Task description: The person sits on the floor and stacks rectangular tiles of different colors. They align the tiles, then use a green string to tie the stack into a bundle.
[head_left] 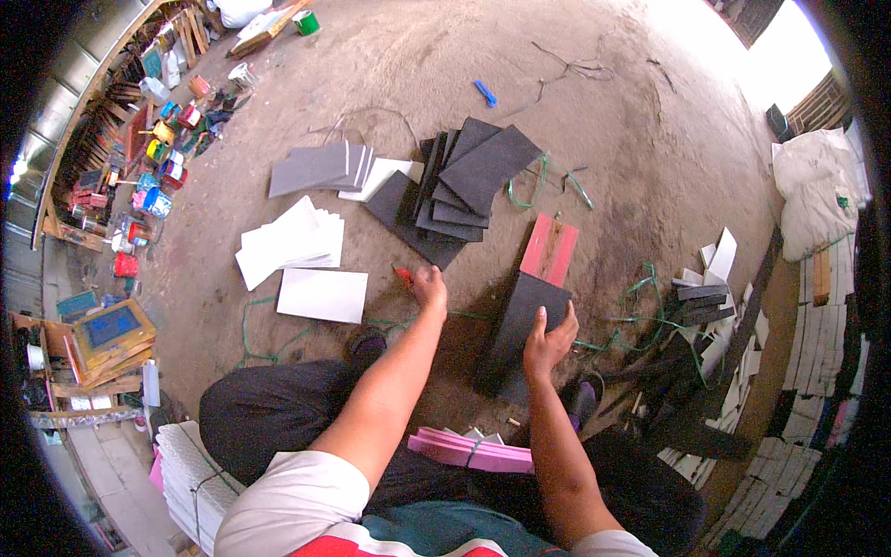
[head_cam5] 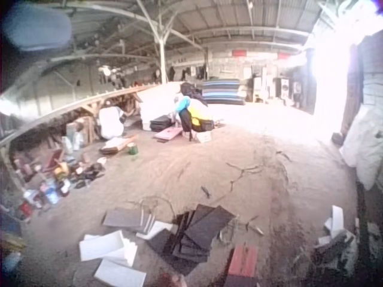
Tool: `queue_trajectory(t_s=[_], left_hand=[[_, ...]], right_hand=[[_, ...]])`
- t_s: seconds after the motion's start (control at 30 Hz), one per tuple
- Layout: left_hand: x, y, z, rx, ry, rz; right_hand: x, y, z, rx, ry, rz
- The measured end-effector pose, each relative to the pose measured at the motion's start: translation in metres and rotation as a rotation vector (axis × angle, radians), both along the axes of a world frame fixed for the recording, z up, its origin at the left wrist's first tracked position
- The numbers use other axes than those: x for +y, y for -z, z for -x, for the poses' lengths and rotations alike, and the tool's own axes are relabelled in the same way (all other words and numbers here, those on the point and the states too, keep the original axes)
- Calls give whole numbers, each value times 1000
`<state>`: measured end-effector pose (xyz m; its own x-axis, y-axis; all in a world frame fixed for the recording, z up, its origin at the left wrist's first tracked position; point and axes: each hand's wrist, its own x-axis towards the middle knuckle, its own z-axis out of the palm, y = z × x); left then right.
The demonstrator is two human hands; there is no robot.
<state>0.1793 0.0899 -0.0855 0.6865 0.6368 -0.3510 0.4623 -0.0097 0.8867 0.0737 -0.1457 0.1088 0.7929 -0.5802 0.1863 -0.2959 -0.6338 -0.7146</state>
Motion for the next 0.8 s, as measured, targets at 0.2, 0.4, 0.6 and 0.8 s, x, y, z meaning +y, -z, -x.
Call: queue_trajectory(t_s=[0.2,0.4,0.6,0.8], left_hand=[[-9,-61,-53,263,-130,450],[24,-35,-69,152,-207,249],[8,-106,-18,-8,-262,-241],[15,-167,23,-395,-209,-311]], right_hand=[[7,0,5,28,-23,-43],[21,-10,-3,-14,-96,-85],[16,7,-3,-13,-105,-155],[30,-3,-19,-129,-254,-293]])
